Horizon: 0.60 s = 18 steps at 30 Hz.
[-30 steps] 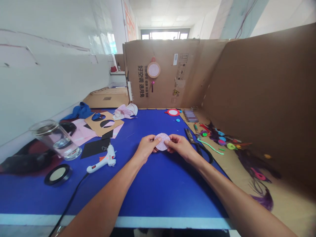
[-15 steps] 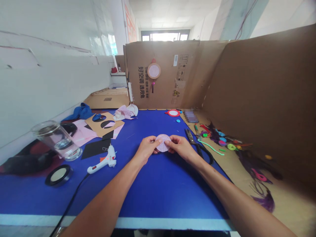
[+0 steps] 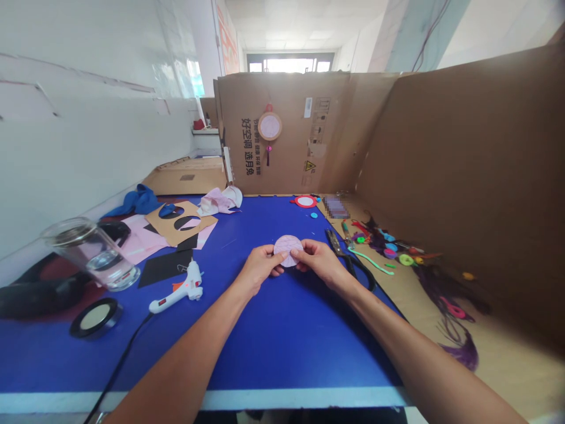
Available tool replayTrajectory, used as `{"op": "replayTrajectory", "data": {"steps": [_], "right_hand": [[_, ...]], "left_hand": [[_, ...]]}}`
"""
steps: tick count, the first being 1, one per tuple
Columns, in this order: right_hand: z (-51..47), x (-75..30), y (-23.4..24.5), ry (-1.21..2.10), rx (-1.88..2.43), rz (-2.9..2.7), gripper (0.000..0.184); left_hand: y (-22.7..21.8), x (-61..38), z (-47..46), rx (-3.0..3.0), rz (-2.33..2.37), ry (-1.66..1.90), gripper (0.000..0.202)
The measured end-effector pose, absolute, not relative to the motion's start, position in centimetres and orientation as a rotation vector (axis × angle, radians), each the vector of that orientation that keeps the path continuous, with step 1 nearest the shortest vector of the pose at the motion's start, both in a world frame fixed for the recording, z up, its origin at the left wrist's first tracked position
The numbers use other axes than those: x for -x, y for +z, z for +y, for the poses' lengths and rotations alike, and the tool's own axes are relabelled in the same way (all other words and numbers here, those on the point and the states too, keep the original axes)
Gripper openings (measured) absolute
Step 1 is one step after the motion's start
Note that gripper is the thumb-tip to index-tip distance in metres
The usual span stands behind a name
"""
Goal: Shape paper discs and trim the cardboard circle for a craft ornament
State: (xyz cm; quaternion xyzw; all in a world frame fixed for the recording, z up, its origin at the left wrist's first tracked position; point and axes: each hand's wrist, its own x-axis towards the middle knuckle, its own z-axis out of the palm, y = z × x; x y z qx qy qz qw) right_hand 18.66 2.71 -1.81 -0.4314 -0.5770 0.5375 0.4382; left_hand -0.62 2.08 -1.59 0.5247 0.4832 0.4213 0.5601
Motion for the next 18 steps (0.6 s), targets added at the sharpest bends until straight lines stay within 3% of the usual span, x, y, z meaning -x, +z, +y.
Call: {"op": "replayTrajectory", "data": {"steps": [18], "right_hand": [[2.75, -18.55, -1.92, 1.305, 1.066, -1.445, 0.048]], "left_hand": [[-1.60, 0.54, 2.02, -1.260, 1.142, 0.987, 0.028]]}}
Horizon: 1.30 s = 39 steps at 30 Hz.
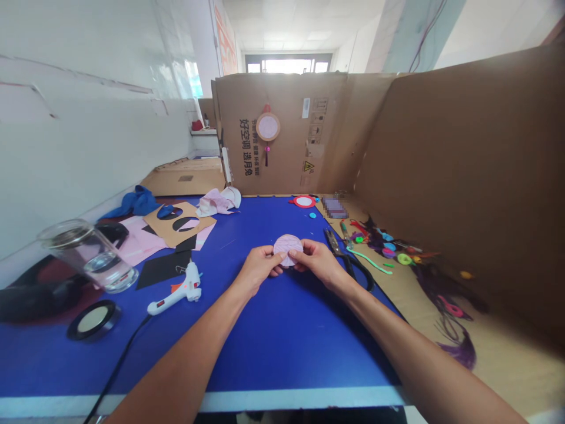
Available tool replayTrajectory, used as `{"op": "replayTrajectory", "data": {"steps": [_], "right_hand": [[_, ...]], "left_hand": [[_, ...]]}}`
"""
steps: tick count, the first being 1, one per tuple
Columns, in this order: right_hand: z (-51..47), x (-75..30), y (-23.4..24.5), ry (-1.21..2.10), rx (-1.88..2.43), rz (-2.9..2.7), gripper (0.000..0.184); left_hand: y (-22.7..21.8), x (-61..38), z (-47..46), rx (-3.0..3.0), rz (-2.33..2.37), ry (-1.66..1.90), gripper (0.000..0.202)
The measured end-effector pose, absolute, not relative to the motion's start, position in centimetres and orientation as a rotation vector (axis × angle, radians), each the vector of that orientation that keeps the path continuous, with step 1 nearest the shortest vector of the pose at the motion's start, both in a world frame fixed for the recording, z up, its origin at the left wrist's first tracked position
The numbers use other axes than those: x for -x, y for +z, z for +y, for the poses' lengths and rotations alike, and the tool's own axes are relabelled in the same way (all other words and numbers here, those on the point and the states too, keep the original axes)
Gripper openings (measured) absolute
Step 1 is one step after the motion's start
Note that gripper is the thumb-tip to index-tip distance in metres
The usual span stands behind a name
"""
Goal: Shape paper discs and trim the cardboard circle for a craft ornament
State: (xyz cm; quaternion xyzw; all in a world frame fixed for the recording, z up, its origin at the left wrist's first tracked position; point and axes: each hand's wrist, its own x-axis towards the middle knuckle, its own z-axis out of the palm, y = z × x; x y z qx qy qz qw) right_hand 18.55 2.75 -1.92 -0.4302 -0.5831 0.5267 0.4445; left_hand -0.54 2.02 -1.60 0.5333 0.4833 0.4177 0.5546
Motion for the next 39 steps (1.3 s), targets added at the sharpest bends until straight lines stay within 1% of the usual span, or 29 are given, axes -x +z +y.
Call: {"op": "replayTrajectory", "data": {"steps": [5, 12, 16, 24, 31, 39], "right_hand": [[2.72, -18.63, -2.23, 1.332, 1.060, -1.448, 0.047], [2.55, -18.55, -2.05, 1.328, 1.085, -1.470, 0.047], [2.63, -18.59, -2.08, 1.336, 1.083, -1.459, 0.048], [2.60, -18.53, -1.95, 1.326, 1.117, -1.544, 0.045], [2.61, -18.50, -2.12, 1.317, 1.119, -1.561, 0.044], [2.47, -18.52, -1.88, 1.319, 1.103, -1.532, 0.047]], "left_hand": [[-1.75, 0.56, 2.10, -1.259, 1.130, 0.999, 0.032], [-1.79, 0.54, 2.34, -1.272, 1.199, 1.031, 0.022], [-1.58, 0.44, 2.25, -1.309, 1.213, 1.030, 0.020], [-1.52, 0.54, 2.27, -1.278, 1.158, 1.110, 0.030], [-1.85, 0.57, 2.57, -1.278, 1.166, 1.129, 0.027], [-1.47, 0.47, 2.23, -1.276, 1.170, 1.138, 0.030]]}}
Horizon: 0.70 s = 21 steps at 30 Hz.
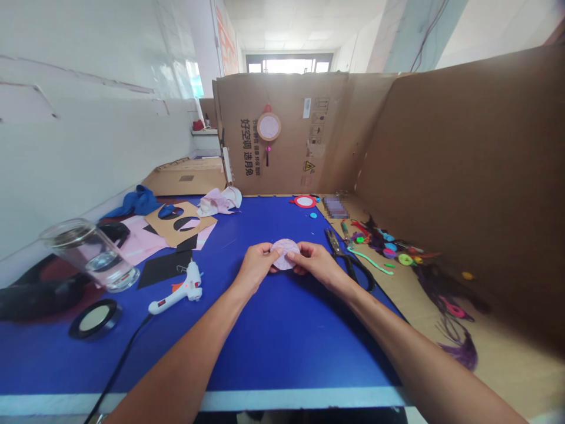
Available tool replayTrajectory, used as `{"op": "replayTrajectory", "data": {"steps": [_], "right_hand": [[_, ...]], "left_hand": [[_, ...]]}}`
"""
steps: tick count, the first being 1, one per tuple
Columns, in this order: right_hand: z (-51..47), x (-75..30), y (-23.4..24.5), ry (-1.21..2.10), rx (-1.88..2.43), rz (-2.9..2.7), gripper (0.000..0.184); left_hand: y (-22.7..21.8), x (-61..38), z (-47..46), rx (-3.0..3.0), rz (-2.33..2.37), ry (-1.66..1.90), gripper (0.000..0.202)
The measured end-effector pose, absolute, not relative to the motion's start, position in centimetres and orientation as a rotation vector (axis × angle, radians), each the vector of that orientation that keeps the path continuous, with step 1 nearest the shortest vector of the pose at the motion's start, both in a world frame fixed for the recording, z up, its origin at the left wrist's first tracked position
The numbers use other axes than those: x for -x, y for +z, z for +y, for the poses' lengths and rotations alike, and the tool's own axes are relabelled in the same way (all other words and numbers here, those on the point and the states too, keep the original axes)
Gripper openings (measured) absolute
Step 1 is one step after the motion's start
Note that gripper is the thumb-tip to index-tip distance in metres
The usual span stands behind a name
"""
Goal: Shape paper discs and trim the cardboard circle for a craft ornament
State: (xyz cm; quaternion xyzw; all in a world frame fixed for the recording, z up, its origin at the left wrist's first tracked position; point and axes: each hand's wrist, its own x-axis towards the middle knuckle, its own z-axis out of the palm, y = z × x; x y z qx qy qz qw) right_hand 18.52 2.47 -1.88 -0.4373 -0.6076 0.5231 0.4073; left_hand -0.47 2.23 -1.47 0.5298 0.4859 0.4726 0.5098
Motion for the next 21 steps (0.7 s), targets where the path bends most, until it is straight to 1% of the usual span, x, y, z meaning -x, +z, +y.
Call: {"op": "replayTrajectory", "data": {"steps": [9, 14, 21], "right_hand": [[2.47, -18.61, -1.93, 1.336, 1.092, -1.591, 0.048], [2.51, -18.40, -1.81, 1.290, 1.037, -1.517, 0.051], [3.01, -18.59, -2.51, 1.254, 0.989, -1.456, 0.046]], "left_hand": [[-1.56, 0.52, 2.25, -1.260, 1.123, 1.163, 0.034], [-2.02, 0.48, 2.33, -1.290, 1.110, 1.139, 0.036], [-1.90, 0.33, 1.96, -1.394, 1.089, 1.101, 0.034]]}}
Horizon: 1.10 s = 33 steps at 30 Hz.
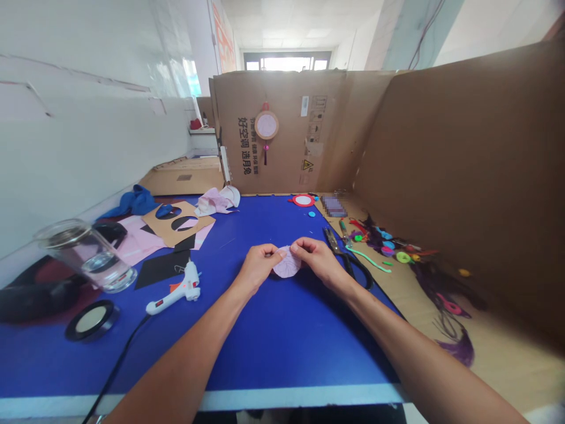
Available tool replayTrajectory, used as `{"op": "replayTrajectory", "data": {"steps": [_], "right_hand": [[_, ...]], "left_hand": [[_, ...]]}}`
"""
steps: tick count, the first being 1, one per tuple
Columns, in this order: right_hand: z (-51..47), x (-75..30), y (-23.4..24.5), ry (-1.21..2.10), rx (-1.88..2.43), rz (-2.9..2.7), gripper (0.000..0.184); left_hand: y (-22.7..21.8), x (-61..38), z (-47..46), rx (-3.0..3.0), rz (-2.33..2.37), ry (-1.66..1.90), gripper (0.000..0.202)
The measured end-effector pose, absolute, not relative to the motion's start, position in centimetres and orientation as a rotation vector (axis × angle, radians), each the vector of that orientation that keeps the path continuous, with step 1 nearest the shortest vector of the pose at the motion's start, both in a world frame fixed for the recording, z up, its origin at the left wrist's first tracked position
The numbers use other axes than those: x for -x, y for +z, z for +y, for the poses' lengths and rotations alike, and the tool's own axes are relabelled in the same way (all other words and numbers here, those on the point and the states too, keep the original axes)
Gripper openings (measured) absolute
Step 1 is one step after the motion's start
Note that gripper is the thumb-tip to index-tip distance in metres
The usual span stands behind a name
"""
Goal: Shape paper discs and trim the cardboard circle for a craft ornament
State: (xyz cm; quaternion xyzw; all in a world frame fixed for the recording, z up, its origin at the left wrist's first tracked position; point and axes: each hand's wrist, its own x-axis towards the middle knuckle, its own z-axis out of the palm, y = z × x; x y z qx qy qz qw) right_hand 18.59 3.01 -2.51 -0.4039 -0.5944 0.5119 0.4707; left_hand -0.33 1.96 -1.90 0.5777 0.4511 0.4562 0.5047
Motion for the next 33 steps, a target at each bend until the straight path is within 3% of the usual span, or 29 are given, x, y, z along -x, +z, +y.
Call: {"op": "replayTrajectory", "data": {"steps": [16, 33], "right_hand": [[2.86, -18.38, -2.27, 1.173, 0.987, -1.566, 0.046], [2.77, -18.28, -1.90, 1.336, 1.048, -1.517, 0.049]], "left_hand": [[-2.23, 0.30, 2.17, -1.462, 1.087, 1.057, 0.036], [-1.69, 0.51, 2.17, -1.267, 1.106, 1.075, 0.035]]}}
